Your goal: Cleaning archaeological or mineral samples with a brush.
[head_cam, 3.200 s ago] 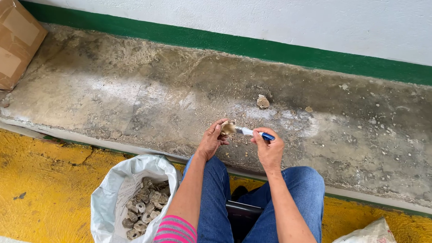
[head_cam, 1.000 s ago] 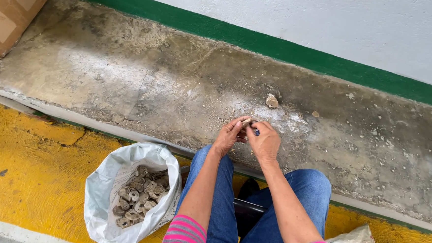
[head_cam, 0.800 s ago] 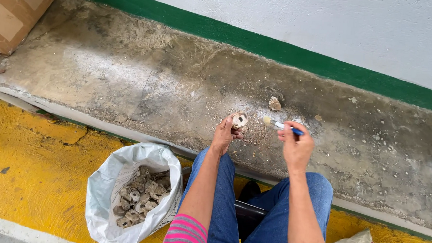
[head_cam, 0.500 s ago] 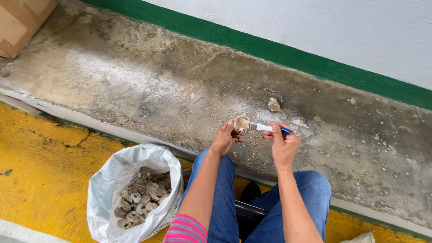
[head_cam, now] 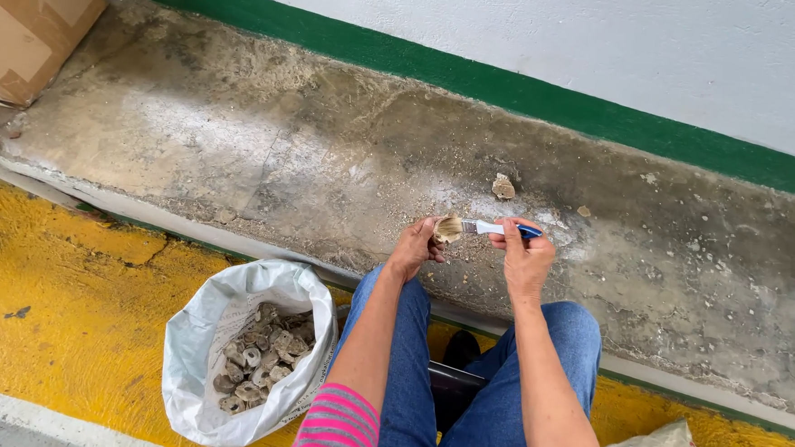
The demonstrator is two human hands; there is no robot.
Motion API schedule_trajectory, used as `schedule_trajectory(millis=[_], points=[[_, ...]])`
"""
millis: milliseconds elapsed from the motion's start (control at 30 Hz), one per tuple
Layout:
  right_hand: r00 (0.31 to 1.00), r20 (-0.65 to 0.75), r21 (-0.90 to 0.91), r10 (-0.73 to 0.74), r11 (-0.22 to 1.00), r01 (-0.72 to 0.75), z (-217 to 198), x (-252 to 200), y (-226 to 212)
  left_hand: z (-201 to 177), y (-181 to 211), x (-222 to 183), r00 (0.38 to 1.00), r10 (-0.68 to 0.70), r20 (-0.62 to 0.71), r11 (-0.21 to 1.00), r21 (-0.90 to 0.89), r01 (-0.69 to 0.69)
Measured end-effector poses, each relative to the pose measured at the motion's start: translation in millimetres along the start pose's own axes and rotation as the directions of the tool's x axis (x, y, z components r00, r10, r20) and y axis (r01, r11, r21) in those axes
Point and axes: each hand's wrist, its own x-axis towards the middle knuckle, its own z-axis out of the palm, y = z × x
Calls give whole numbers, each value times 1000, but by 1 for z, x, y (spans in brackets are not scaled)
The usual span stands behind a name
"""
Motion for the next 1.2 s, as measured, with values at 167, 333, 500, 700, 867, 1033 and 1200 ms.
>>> schedule_trajectory(millis=[167,333,500,700,867,1033,1200], points=[[996,-40,-92,-85,992,81,-12,-5,-1,0,0,8,986,-56,-154,997,-57,48],[999,22,-77,-32,996,33,4,-12,-6,-3,-8,12,995,-44,-89,998,-55,39],[991,-21,-163,-136,978,130,7,-11,1,-11,-15,16,987,-5,-161,994,-104,-12],[999,-22,209,32,977,-27,3,-14,-2,-4,-9,12,997,-1,-79,987,-157,-12],[996,-49,-13,-77,997,77,1,-14,2,-4,-2,5,996,13,-87,998,-52,-18],[995,-79,107,-53,992,61,-1,-16,-4,-1,-2,4,992,-10,-125,998,-64,2],[997,-3,-32,-80,996,79,3,-18,1,9,18,-13,997,-44,-57,996,-81,39]])
